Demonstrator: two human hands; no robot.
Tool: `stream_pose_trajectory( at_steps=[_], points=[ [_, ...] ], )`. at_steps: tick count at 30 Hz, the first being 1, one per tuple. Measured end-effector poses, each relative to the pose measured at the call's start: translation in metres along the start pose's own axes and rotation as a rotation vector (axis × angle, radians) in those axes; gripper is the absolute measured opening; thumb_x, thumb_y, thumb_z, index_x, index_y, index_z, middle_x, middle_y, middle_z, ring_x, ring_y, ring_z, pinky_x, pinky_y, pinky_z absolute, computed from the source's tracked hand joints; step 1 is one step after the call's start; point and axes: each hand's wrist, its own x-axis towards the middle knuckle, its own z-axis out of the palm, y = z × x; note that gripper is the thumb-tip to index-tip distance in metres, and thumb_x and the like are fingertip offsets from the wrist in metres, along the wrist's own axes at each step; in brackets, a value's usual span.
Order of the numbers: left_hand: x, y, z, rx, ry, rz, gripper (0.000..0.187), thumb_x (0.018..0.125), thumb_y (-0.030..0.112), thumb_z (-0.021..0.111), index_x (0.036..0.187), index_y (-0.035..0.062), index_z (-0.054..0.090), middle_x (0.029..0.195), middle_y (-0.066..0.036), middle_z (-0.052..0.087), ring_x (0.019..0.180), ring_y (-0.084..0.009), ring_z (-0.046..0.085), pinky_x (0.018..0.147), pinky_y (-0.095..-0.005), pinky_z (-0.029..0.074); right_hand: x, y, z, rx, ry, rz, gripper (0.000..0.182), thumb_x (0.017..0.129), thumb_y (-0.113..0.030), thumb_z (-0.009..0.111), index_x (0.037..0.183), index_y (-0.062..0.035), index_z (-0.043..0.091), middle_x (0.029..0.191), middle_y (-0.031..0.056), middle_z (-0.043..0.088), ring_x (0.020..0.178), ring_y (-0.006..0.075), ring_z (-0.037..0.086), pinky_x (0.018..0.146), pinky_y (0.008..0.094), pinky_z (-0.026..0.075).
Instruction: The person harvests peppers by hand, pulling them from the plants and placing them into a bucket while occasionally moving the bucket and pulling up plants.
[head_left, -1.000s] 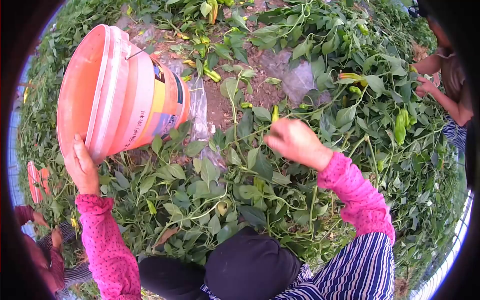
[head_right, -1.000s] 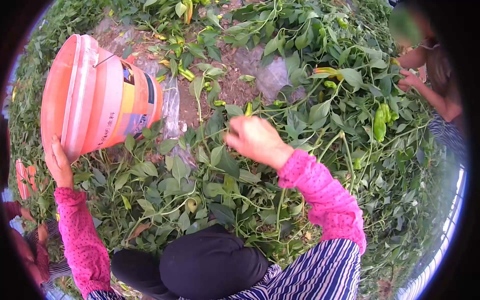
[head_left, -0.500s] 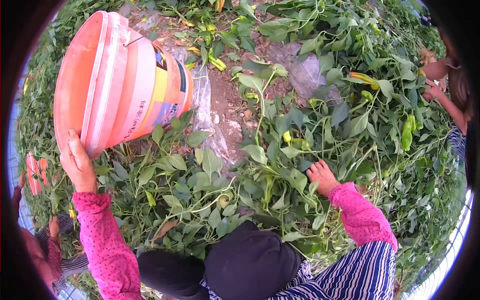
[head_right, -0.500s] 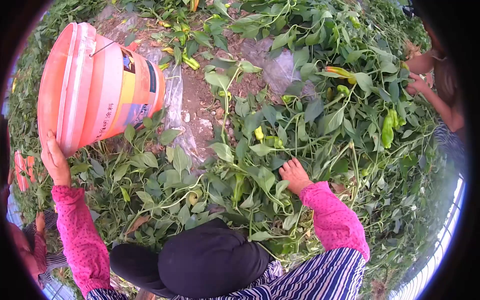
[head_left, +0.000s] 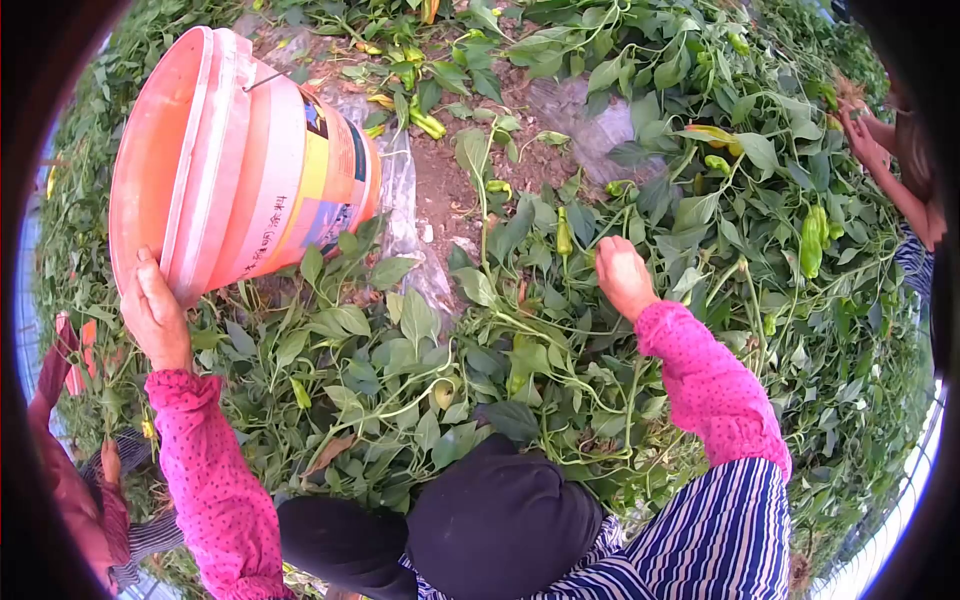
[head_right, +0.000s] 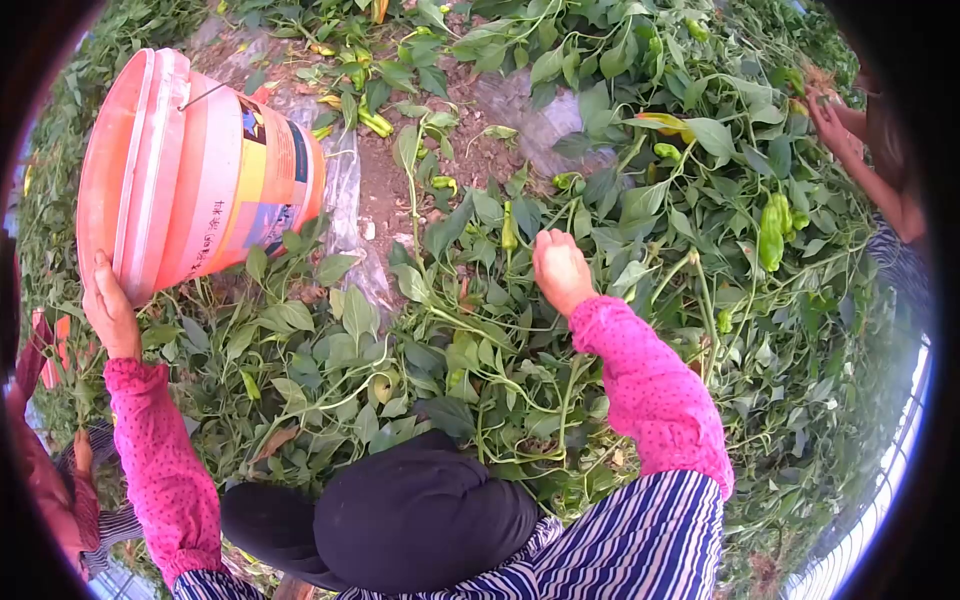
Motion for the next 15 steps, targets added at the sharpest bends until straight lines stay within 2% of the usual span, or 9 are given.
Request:
stream_pose_trajectory(
  at_steps=[3, 5, 7, 9, 11, 15],
  points=[
    [0.001, -0.002, -0.001, -0.018, 0.0, -0.007, 0.048, 0.094, 0.035, 0.041, 0.097, -0.0073, 0.063, 0.082, -0.019, 0.064, 0.074, -0.0238, 0.058, 0.073, -0.0352, 0.044, 0.039, -0.001, -0.007, -0.074, -0.427, 0.273, 0.019, 0.08, -0.009, 0.053, 0.094, 0.0011, 0.062, 0.096, 0.0212, 0.062, 0.093, 0.0359, 0.061, 0.079, 0.0423, 0.05],
    [0.0, -0.006, -0.001, -0.035, -0.011, 0.008, 0.048, 0.094, 0.036, 0.042, 0.097, -0.0073, 0.063, 0.083, -0.019, 0.064, 0.075, -0.0232, 0.058, 0.074, -0.0349, 0.045, 0.049, 0.01, 0.011, -0.171, -0.447, 0.175, 0.023, 0.077, -0.019, 0.062, 0.092, -0.0013, 0.064, 0.101, 0.0188, 0.063, 0.094, 0.0357, 0.061, 0.081, 0.043, 0.05],
    [0.003, -0.008, -0.001, -0.076, -0.022, -0.063, 0.049, 0.093, 0.037, 0.043, 0.098, -0.0074, 0.063, 0.085, -0.019, 0.065, 0.078, -0.0222, 0.059, 0.076, -0.0343, 0.045, 0.062, 0.011, 0.033, -0.247, -0.552, 0.253, 0.028, 0.075, -0.019, 0.065, 0.096, -0.0015, 0.065, 0.102, 0.0186, 0.064, 0.098, 0.0333, 0.061, 0.084, 0.0417, 0.049],
    [0.006, -0.011, -0.004, -0.043, -0.069, -0.081, 0.05, 0.093, 0.038, 0.044, 0.099, -0.0078, 0.063, 0.088, -0.019, 0.065, 0.082, -0.022, 0.059, 0.078, -0.034, 0.044, 0.068, 0.007, 0.023, -0.25, -0.704, 0.215, 0.035, 0.073, -0.026, 0.067, 0.099, -0.0026, 0.065, 0.105, 0.0184, 0.063, 0.1, 0.0337, 0.06, 0.085, 0.0402, 0.049],
    [0.007, -0.005, -0.003, -0.073, -0.046, -0.114, 0.052, 0.092, 0.039, 0.044, 0.101, -0.0084, 0.062, 0.089, -0.019, 0.065, 0.084, -0.0222, 0.059, 0.08, -0.0337, 0.044, 0.06, 0.022, 0.039, -0.229, -0.709, 0.239, 0.04, 0.073, -0.028, 0.066, 0.104, -0.0028, 0.063, 0.106, 0.018, 0.063, 0.1, 0.0337, 0.06, 0.085, 0.0403, 0.049],
    [0.007, -0.004, 0.0, -0.077, 0.016, -0.032, 0.052, 0.091, 0.04, 0.045, 0.105, -0.0079, 0.061, 0.092, -0.02, 0.065, 0.087, -0.0224, 0.059, 0.082, -0.0331, 0.043, 0.05, 0.024, 0.047, -0.222, -0.688, 0.332, 0.046, 0.072, -0.029, 0.067, 0.108, -0.0004, 0.058, 0.105, 0.0187, 0.063, 0.097, 0.0344, 0.061, 0.083, 0.0427, 0.049]
  ],
)
